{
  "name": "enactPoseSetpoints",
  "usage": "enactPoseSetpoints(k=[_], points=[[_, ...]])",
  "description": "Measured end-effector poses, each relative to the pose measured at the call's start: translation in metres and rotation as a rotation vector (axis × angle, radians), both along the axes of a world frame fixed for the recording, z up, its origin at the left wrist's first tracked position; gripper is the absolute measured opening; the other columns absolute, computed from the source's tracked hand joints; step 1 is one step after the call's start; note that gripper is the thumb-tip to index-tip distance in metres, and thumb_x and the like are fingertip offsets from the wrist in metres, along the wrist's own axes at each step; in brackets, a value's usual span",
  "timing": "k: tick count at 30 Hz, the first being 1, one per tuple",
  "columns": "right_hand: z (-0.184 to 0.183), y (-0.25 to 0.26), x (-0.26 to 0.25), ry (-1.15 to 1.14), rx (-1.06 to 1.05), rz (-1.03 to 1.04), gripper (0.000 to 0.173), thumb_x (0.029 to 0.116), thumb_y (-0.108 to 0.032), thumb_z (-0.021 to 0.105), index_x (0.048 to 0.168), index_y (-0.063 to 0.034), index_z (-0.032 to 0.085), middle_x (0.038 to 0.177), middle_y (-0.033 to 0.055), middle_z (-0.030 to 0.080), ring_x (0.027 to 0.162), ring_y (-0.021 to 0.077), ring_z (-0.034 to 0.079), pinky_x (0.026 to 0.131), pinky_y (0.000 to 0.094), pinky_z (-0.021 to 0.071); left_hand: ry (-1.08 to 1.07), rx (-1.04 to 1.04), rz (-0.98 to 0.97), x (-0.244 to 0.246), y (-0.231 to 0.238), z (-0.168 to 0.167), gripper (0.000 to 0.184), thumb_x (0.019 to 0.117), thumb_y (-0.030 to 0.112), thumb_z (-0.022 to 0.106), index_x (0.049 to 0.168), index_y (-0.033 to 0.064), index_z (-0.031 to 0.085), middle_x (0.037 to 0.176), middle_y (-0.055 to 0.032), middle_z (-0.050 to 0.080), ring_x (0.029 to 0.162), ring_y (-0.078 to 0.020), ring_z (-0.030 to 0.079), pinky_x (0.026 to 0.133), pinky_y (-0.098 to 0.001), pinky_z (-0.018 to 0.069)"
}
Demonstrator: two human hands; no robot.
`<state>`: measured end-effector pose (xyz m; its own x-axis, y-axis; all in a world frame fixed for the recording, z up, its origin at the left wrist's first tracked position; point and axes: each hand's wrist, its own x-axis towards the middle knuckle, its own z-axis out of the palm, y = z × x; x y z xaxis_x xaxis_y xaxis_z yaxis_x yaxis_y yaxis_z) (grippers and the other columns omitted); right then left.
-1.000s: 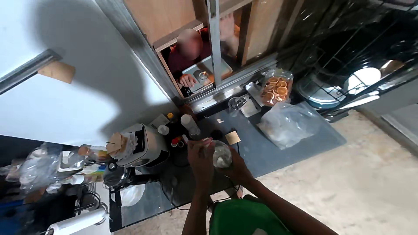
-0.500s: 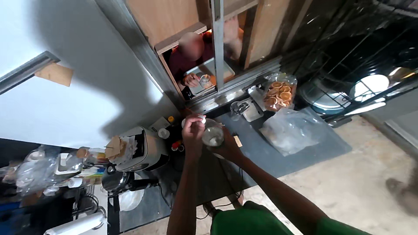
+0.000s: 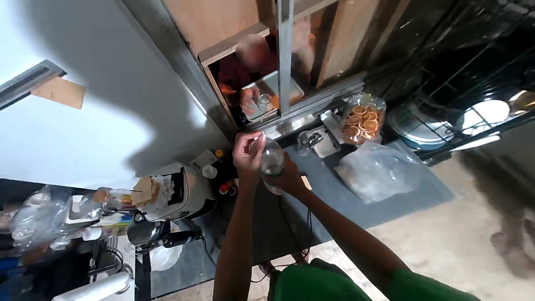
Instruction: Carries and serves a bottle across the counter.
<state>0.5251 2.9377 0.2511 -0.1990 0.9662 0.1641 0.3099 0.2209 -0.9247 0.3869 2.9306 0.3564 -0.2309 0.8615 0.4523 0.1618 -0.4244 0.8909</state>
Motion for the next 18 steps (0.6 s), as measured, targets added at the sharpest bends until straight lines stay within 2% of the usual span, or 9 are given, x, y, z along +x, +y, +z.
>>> enactPoseSetpoints(k=[5, 8, 10, 11, 13, 15, 17, 18], points=[[-0.004, 0.017, -0.008, -0.03, 0.069, -0.001, 0.097, 0.0692, -0.038, 0.094, 0.145, -0.002, 0.046, 0.129, 0.0193, 0.064, 0.118, 0.0294, 0.065, 0.101, 0.0511, 0.0544, 0.034, 0.073, 0.145, 0.001, 0.018, -0.002, 0.025, 0.0901, 0.007, 0.077, 0.114, 0.0058, 0.069, 0.117, -0.0099, 0.067, 0.105, -0.0219, 0.067, 0.089, -0.0387, 0.0613], [0.002, 0.04, -0.012, -0.04, 0.092, -0.009, 0.098, 0.0683, -0.036, 0.095, 0.146, -0.0017, 0.045, 0.132, 0.0201, 0.062, 0.12, 0.0302, 0.064, 0.102, 0.0514, 0.0535, 0.148, -0.034, 0.103, -0.015, 0.042, 0.009, 0.027, 0.0933, 0.02, 0.076, 0.116, 0.0076, 0.067, 0.118, -0.0092, 0.066, 0.106, -0.0199, 0.066, 0.087, -0.0369, 0.0596], [0.006, 0.058, -0.015, -0.057, 0.095, -0.024, 0.1, 0.07, -0.038, 0.094, 0.148, -0.0033, 0.042, 0.135, 0.0198, 0.061, 0.122, 0.0302, 0.063, 0.104, 0.0514, 0.0526, 0.198, -0.029, 0.044, -0.026, 0.072, 0.017, 0.025, 0.0949, 0.019, 0.074, 0.112, 0.0026, 0.067, 0.109, -0.0104, 0.069, 0.098, -0.0184, 0.067, 0.085, -0.0353, 0.0596], [0.011, 0.067, -0.016, -0.065, 0.062, -0.041, 0.102, 0.0696, -0.038, 0.094, 0.149, -0.0037, 0.041, 0.135, 0.0197, 0.061, 0.122, 0.0304, 0.063, 0.104, 0.0512, 0.0528, 0.232, -0.035, 0.002, -0.031, 0.085, 0.02, 0.023, 0.0977, 0.018, 0.07, 0.114, 0.0013, 0.066, 0.109, -0.0107, 0.069, 0.099, -0.0176, 0.068, 0.087, -0.0349, 0.0596], [0.022, 0.09, -0.023, -0.081, -0.016, -0.088, 0.104, 0.0664, -0.037, 0.094, 0.148, -0.0013, 0.041, 0.134, 0.0206, 0.062, 0.122, 0.0314, 0.063, 0.105, 0.0508, 0.0521, 0.297, -0.059, -0.083, -0.041, 0.107, 0.024, 0.025, 0.104, 0.014, 0.058, 0.124, 0.0012, 0.065, 0.118, -0.0117, 0.069, 0.107, -0.017, 0.067, 0.094, -0.0352, 0.0575], [0.017, 0.115, -0.026, -0.053, -0.001, -0.11, 0.105, 0.0634, -0.034, 0.096, 0.147, -0.0017, 0.041, 0.133, 0.0204, 0.062, 0.123, 0.0309, 0.062, 0.106, 0.0501, 0.052, 0.382, -0.089, -0.109, -0.047, 0.125, 0.026, 0.03, 0.1068, 0.011, 0.049, 0.133, 0.0067, 0.062, 0.129, -0.0108, 0.065, 0.113, -0.0166, 0.065, 0.098, -0.0356, 0.0557], [0.011, 0.134, -0.029, -0.035, 0.018, -0.103, 0.108, 0.0629, -0.035, 0.096, 0.149, -0.004, 0.039, 0.135, 0.0194, 0.061, 0.123, 0.0298, 0.062, 0.107, 0.0504, 0.0518, 0.549, -0.03, -0.047, -0.051, 0.141, 0.028, 0.036, 0.0997, 0.004, 0.055, 0.134, 0.0092, 0.062, 0.137, -0.0104, 0.059, 0.124, -0.0193, 0.058, 0.105, -0.0376, 0.0505], [0.009, 0.143, -0.031, -0.037, 0.023, -0.11, 0.108, 0.063, -0.035, 0.096, 0.149, -0.0037, 0.039, 0.133, 0.0202, 0.062, 0.122, 0.0308, 0.063, 0.105, 0.0518, 0.0528, 0.649, 0.022, 0.006, -0.054, 0.148, 0.03, 0.039, 0.0938, 0.004, 0.064, 0.133, 0.0097, 0.065, 0.139, -0.0107, 0.057, 0.127, -0.0222, 0.055, 0.107, -0.0391, 0.0487]])
